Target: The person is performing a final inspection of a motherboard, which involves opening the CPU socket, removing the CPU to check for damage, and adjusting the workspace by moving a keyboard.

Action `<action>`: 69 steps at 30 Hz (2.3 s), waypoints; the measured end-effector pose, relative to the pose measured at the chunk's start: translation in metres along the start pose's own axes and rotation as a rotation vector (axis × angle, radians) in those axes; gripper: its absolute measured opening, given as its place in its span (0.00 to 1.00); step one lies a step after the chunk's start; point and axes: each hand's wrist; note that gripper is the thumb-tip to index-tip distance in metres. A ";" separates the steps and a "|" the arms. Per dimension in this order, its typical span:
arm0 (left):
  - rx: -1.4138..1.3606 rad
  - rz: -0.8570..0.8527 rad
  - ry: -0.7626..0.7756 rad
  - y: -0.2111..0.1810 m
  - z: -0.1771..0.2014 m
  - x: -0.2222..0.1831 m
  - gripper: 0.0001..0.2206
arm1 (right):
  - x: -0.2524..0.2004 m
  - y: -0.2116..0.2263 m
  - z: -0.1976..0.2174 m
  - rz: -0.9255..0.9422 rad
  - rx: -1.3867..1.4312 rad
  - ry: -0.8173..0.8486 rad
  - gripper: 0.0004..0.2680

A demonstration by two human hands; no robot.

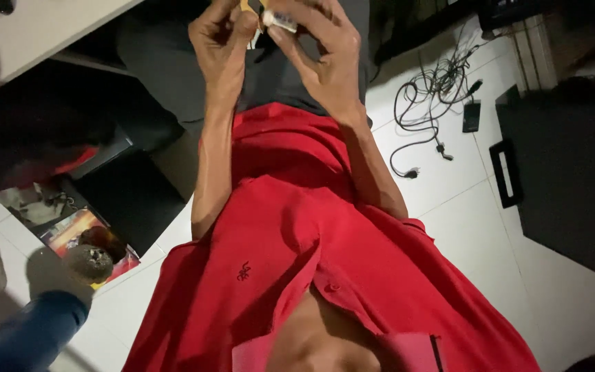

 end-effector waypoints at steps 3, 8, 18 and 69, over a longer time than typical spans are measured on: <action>0.042 0.062 -0.023 0.002 0.009 -0.003 0.14 | 0.002 0.006 -0.001 -0.036 0.075 0.056 0.10; -0.046 0.039 0.013 -0.018 0.000 0.006 0.18 | 0.000 0.001 0.001 -0.066 0.089 0.003 0.13; -0.107 0.144 -0.080 -0.024 0.000 0.004 0.20 | 0.009 0.012 -0.014 0.024 -0.063 -0.025 0.09; -0.099 0.041 0.005 -0.047 -0.002 0.017 0.14 | 0.006 0.024 -0.028 -0.062 0.027 -0.080 0.06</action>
Point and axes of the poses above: each hand's wrist, its own x-axis towards the middle knuckle, its own z-axis out of the back of the hand, y = z × x, and after that the axes turned 10 degrees about -z, right-handed
